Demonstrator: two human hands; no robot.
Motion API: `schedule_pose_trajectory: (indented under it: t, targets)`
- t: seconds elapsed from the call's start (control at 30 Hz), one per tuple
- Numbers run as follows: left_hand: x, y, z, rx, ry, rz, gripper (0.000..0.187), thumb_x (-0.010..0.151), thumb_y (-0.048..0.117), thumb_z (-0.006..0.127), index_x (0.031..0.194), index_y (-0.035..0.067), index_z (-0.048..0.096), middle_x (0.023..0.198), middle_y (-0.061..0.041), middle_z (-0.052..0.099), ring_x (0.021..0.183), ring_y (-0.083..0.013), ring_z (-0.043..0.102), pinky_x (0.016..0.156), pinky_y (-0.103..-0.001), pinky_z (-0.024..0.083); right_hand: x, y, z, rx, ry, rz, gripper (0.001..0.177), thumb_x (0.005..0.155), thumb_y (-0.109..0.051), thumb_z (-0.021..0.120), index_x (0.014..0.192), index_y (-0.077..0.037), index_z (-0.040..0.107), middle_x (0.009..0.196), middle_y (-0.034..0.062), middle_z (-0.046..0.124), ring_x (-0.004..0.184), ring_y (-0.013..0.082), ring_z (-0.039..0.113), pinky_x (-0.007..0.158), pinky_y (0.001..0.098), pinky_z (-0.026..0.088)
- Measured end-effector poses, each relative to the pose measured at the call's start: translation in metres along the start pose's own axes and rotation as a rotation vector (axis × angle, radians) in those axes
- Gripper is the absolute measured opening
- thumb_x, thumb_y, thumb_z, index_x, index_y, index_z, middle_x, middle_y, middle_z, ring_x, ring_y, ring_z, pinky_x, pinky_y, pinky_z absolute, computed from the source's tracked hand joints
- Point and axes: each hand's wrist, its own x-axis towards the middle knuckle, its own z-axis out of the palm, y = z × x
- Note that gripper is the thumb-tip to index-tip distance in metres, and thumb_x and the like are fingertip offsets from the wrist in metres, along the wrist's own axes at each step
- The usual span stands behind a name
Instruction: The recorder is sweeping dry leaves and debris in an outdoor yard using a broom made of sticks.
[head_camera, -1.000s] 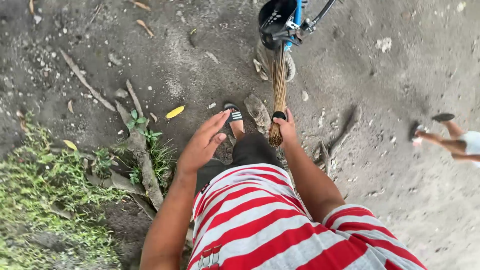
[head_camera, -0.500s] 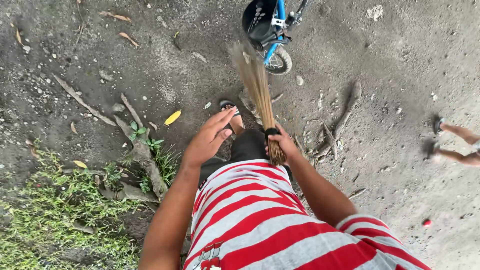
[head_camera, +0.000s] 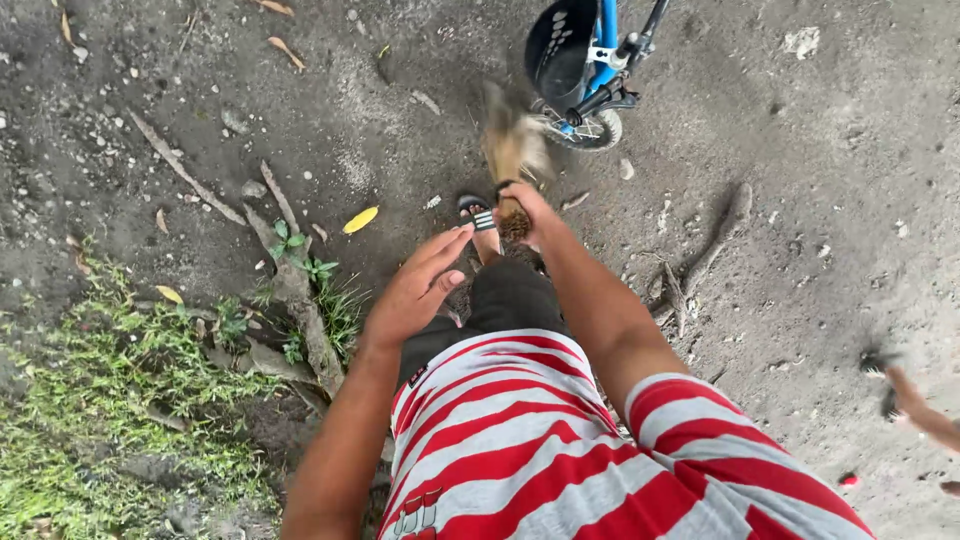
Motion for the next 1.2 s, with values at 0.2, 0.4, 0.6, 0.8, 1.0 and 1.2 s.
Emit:
schedule_pose_trajectory:
  t: [0.2,0.4,0.6,0.8,1.0,1.2]
  targets:
    - [-0.01,-0.003,-0.002,-0.039,0.09,-0.089,0.059,0.107,0.039,0.05,0.155,0.005,0.046,0.156,-0.019,0.05,0.147,-0.0348,0.045,0.121,-0.041,0.032,-0.074,0.029,0.029,-0.591,-0.213,-0.191,0.086,0.083,-0.013,0.059,0.155,-0.04,0.02,0.08,0.0166,0.063,0.063,0.0265,0.066,0.053,0.0421,0.058]
    - [-0.038,-0.002,-0.01,-0.056,0.286,-0.092,0.061,0.107,0.04,0.049,0.157,0.005,0.044,0.159,-0.019,0.048,0.149,-0.0355,0.043,0.121,-0.041,0.032,-0.117,0.064,0.091,-1.0,-0.286,0.116,0.089,0.088,-0.018,0.06,0.164,-0.035,0.016,0.089,0.0141,0.067,0.067,0.0237,0.07,0.057,0.0394,0.061]
    - [-0.103,-0.008,-0.012,-0.101,0.571,-0.198,0.057,0.107,0.034,0.051,0.157,0.009,0.044,0.157,-0.016,0.05,0.146,-0.0323,0.048,0.12,-0.04,0.037,-0.031,0.147,0.105,-1.4,-0.435,0.306,0.07,0.088,-0.021,0.065,0.148,-0.028,0.03,0.092,0.0154,0.069,0.071,0.0258,0.069,0.061,0.0394,0.059]
    - [-0.166,-0.002,-0.015,-0.044,0.751,-0.321,0.058,0.105,0.037,0.054,0.156,0.011,0.045,0.154,-0.014,0.054,0.144,-0.0325,0.05,0.12,-0.041,0.037,0.271,0.119,0.051,-1.681,-0.75,0.012,0.027,0.087,-0.012,0.074,0.108,0.005,0.075,0.103,0.0239,0.076,0.086,0.0301,0.074,0.075,0.0446,0.06]
    - [-0.205,-0.04,-0.022,-0.164,0.804,-0.282,0.056,0.106,0.032,0.053,0.157,0.01,0.044,0.156,-0.016,0.051,0.148,-0.0337,0.045,0.121,-0.044,0.033,0.089,0.091,0.224,-1.114,-0.153,-0.432,0.076,0.087,-0.002,0.063,0.149,-0.021,0.024,0.093,0.014,0.06,0.063,0.0291,0.067,0.049,0.0441,0.06]
    - [-0.225,-0.064,-0.084,-0.23,0.732,-0.224,0.053,0.107,0.024,0.053,0.157,0.009,0.043,0.156,-0.015,0.05,0.145,-0.0313,0.047,0.12,-0.04,0.036,0.005,0.188,0.234,-1.251,-0.124,-0.084,0.074,0.088,-0.008,0.06,0.152,-0.023,0.024,0.086,0.0213,0.059,0.057,0.0313,0.065,0.045,0.0477,0.056]
